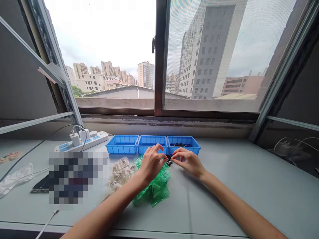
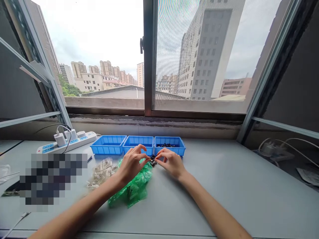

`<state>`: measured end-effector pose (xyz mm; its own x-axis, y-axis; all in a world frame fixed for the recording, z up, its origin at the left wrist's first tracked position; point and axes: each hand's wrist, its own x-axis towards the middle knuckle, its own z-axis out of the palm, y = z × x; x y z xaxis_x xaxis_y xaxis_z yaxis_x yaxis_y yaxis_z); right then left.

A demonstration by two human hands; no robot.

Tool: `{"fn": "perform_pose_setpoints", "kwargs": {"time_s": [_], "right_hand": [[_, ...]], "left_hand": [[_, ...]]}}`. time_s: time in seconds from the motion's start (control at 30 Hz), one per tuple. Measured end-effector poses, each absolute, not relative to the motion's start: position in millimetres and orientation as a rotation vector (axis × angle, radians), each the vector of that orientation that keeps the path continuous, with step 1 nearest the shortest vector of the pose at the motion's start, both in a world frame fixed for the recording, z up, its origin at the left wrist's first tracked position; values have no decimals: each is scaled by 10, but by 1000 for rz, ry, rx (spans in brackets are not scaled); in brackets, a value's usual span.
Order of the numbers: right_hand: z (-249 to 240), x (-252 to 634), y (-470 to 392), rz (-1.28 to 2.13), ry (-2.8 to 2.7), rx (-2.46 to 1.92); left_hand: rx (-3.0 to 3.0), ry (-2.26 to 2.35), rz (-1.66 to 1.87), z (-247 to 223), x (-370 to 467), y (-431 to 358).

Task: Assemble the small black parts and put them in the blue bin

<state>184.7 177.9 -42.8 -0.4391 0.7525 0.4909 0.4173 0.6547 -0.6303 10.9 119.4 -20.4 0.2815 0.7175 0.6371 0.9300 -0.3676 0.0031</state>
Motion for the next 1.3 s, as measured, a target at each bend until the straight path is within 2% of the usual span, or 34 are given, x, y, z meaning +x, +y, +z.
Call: {"fn": "perform_pose_setpoints", "kwargs": {"time_s": [0.4,0.57,1.3], "right_hand": [[-497,1798,1730,599,-2224,-799],[-462,1770,1707,568,-2214,-883],[-381,1817,1727,443,-2161,-1064]], "left_hand": [[-2153,-1418,-924,-195,132,1160],[-2163,-1416,-949,-216,164,1136],[-2232,-1555,-785,-328,188,1159]]}}
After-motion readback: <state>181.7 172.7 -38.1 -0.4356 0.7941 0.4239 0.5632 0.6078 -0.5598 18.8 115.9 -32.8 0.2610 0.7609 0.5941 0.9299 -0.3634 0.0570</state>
